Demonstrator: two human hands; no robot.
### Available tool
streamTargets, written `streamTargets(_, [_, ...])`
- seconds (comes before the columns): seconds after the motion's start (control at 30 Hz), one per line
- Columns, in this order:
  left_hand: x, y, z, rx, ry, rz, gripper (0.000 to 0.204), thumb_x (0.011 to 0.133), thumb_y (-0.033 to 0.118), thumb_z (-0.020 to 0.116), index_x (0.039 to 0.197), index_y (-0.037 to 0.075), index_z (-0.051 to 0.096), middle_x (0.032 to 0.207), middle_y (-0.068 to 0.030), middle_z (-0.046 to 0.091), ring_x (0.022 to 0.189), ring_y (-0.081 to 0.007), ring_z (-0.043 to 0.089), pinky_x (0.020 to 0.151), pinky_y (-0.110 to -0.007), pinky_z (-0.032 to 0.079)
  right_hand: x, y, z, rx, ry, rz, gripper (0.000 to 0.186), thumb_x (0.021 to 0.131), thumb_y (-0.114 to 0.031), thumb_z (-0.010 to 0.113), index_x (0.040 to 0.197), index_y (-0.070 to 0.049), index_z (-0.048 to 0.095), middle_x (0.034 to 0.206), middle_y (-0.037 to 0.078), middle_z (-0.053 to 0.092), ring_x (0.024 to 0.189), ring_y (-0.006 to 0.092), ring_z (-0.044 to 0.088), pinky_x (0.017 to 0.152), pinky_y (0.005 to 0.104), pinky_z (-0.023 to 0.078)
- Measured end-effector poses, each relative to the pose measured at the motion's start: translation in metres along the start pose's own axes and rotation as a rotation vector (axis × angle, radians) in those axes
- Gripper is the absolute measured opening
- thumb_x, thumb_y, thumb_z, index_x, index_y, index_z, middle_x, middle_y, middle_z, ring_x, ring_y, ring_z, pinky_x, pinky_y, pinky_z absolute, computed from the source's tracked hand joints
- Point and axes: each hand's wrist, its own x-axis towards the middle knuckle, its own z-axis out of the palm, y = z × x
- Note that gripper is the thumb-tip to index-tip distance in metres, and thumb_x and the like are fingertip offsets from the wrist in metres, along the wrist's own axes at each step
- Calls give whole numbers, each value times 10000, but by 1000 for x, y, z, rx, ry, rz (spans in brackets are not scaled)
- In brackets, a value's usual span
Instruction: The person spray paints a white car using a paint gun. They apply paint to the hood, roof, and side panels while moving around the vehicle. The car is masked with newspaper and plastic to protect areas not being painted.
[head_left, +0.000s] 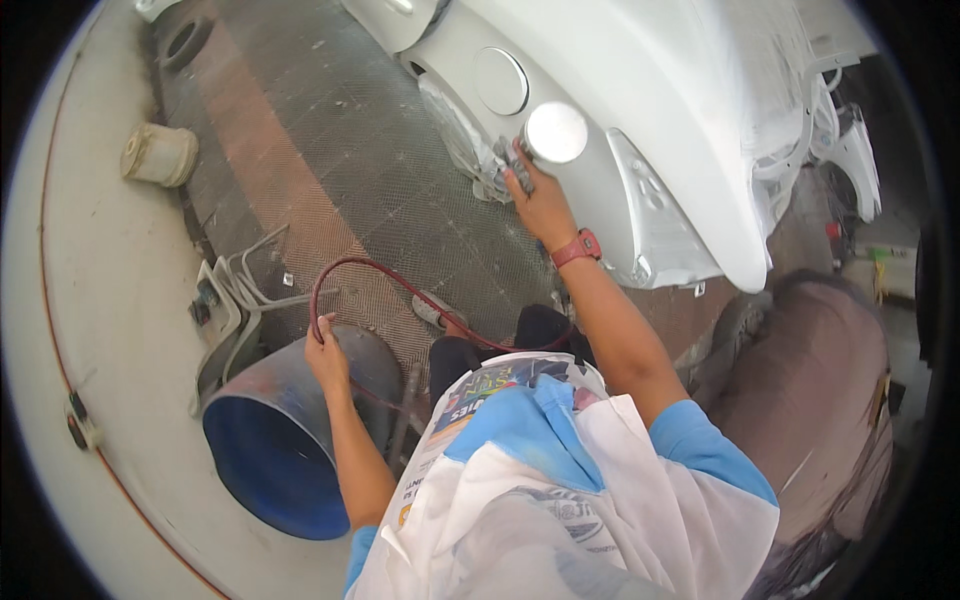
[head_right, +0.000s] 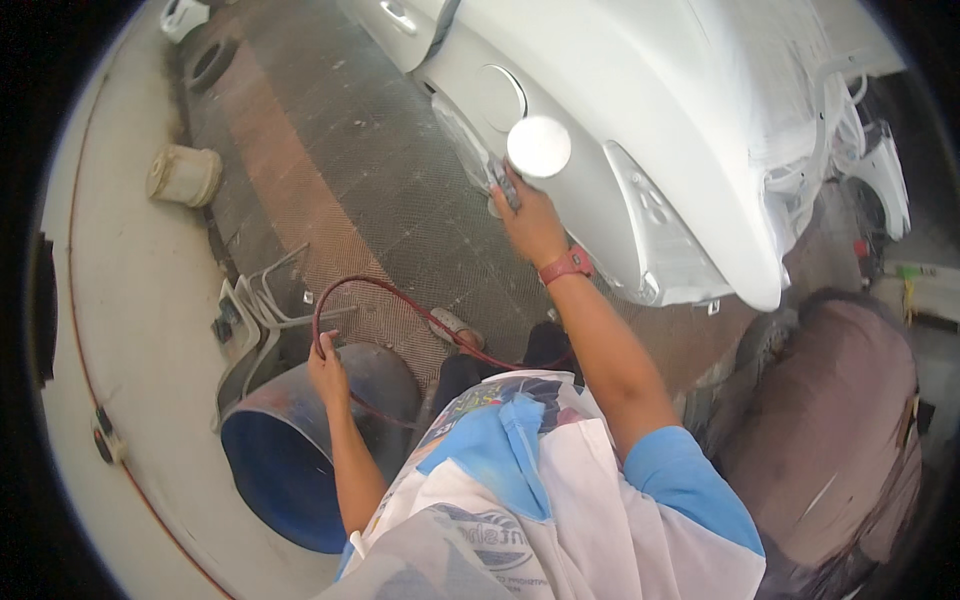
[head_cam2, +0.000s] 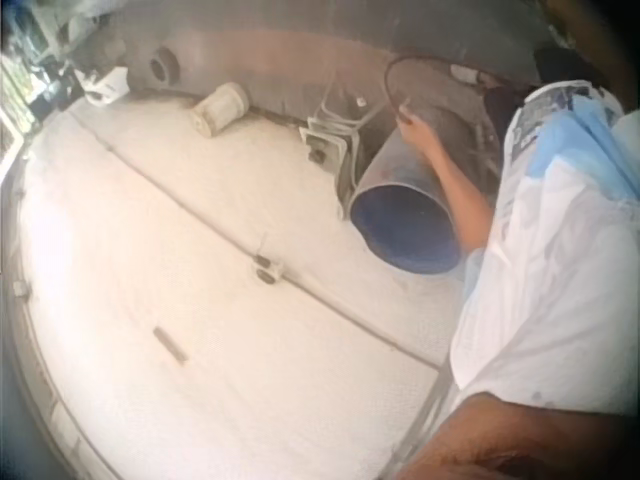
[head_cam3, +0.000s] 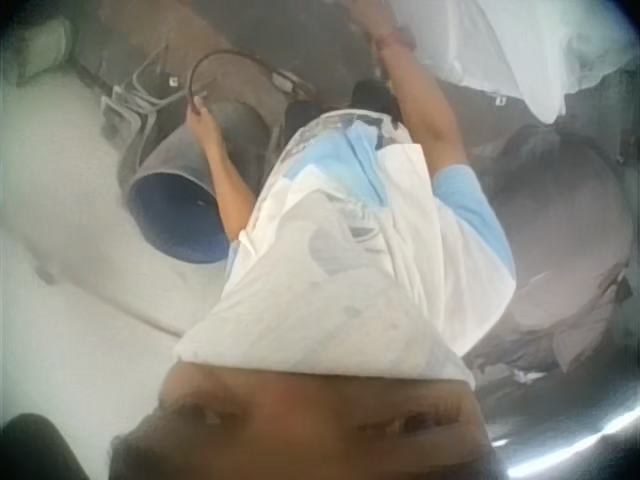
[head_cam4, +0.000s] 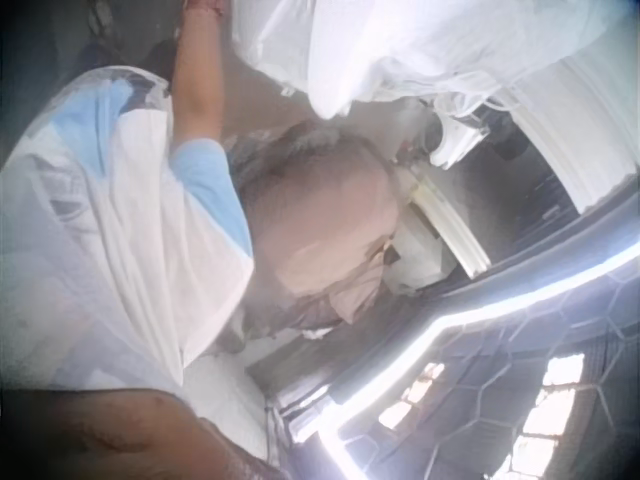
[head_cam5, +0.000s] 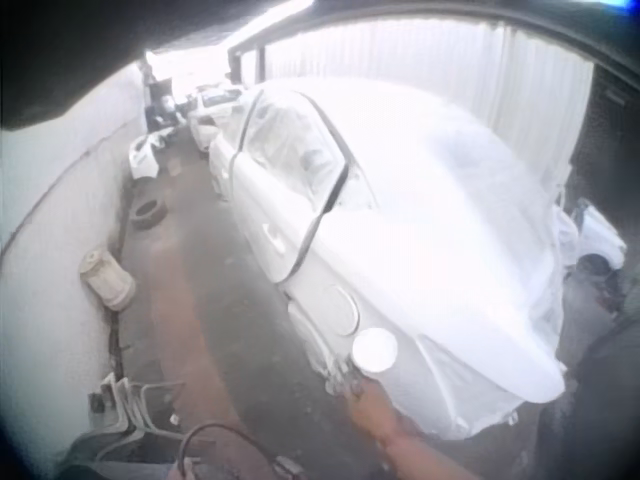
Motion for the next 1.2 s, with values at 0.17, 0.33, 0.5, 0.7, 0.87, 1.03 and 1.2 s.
streamTargets(0.17, [120,-70,23,379,-317,22,633,1023,500,593,1358,-36,614,1219,-277,672,1178,-425,626,1029,-473,462,24,-52,-21,-78,240,117,622,1072,-273,576,1619,-75,355,1395,248,622,1235,382,629,1058,424,489])
streamTargets(0.33, [162,-23,70,664,-497,373,807,972,503,664,1518,-49,442,1489,-305,517,1396,-471,472,1173,-528,362,-11,-64,-52,165,597,225,556,1096,-172,523,1601,-44,329,1341,117,639,790,103,628,657,262,528])
streamTargets(0.5, [166,136,140,561,-587,992,706,931,328,753,1511,28,485,1388,-223,599,1288,-404,556,1096,-504,435,-42,-57,-57,292,903,275,501,1129,-358,465,1460,18,445,1323,112,656,709,172,655,588,281,482])
streamTargets(0.7, [143,302,217,830,-678,1448,692,929,297,747,1555,185,476,1130,-119,652,1080,-301,615,919,-454,485,-56,-30,-14,273,874,417,582,1106,-407,506,1488,24,425,1247,121,676,765,183,652,646,302,497])
streamTargets(0.87, [135,359,275,1118,-651,1706,704,942,325,733,1579,240,446,1111,-106,651,1069,-265,617,896,-428,477,-59,-26,3,165,659,485,627,1074,-392,559,1524,6,379,1317,157,643,806,178,626,742,321,511])
streamTargets(1.03, [144,382,313,1316,-660,1819,723,963,339,716,1607,260,396,1116,-111,661,1054,-264,630,881,-423,483,-54,-45,1,180,611,471,843,1005,-160,579,1687,-60,94,1505,160,522,845,155,612,760,298,536])
streamTargets(1.2, [159,393,327,1385,-679,1965,704,961,348,722,1582,226,414,1076,-108,678,1002,-271,655,855,-413,486,-60,-61,26,123,686,548,892,898,24,527,1684,-53,114,1498,162,529,840,159,607,763,304,553])
